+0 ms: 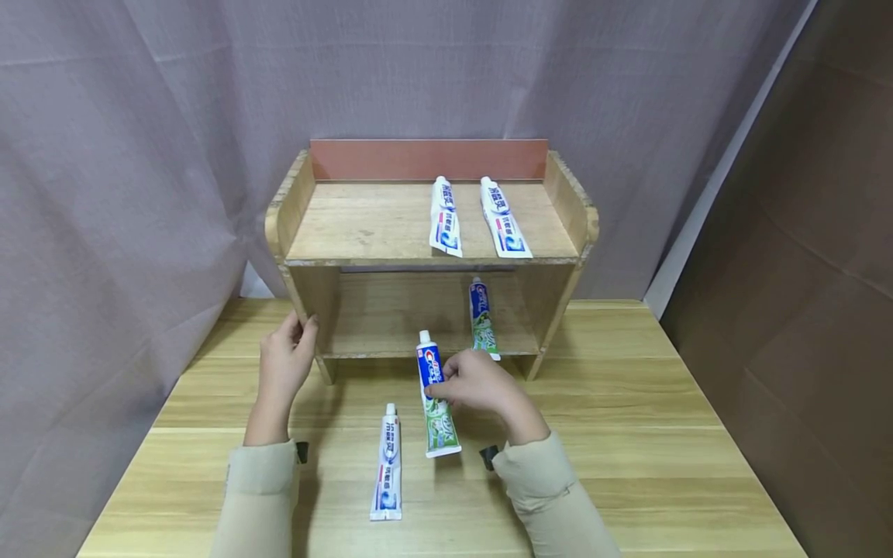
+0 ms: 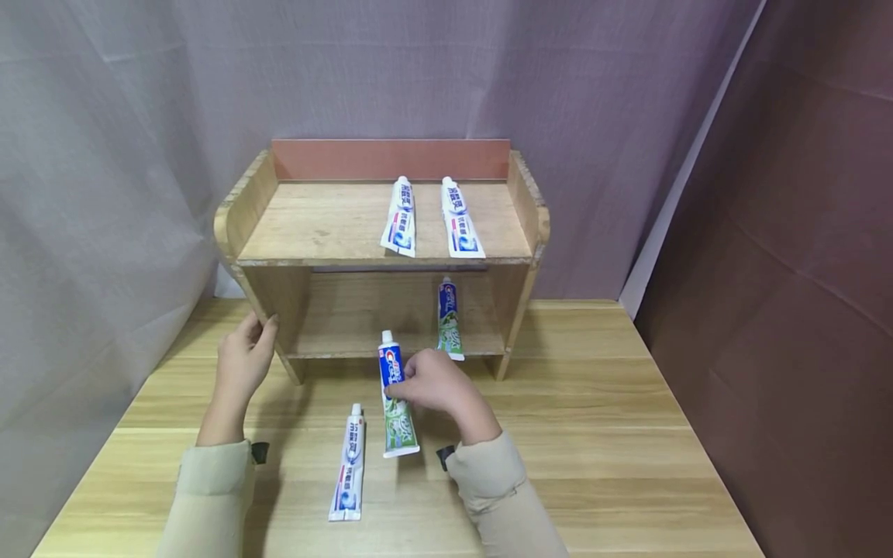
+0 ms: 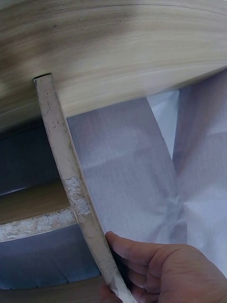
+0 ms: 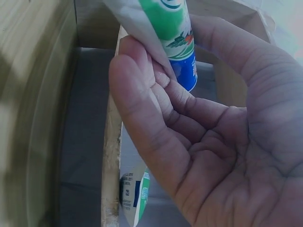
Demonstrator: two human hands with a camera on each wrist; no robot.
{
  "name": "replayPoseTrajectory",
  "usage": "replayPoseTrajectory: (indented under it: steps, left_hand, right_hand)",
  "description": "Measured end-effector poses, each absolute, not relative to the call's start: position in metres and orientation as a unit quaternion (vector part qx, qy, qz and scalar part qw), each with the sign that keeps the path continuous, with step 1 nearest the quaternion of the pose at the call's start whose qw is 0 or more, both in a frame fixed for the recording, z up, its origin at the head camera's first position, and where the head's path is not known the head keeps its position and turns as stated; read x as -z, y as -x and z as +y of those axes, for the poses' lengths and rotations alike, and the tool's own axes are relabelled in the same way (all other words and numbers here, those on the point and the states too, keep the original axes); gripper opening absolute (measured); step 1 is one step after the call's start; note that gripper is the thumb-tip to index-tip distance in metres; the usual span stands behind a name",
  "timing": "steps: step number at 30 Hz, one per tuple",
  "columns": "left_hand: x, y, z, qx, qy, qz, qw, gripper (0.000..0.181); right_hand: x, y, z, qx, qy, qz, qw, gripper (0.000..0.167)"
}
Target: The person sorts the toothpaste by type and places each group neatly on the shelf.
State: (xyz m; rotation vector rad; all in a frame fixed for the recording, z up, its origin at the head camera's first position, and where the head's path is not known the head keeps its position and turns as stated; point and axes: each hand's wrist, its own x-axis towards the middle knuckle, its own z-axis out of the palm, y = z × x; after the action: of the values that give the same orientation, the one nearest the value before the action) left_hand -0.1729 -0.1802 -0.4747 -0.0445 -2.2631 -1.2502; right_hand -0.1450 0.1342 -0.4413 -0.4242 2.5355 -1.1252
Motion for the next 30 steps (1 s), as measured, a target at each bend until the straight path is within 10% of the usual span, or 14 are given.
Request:
replayPoseTrajectory:
  steps: [30]
  left_hand:
    - [0.473, 0.172, -0.181, 0.465, 0.013, -0.846, 0.260, 0.029]
  right_hand:
    - [0.423, 0.168, 0.134, 0.391, 0.141, 0.897, 0.151, 0.032]
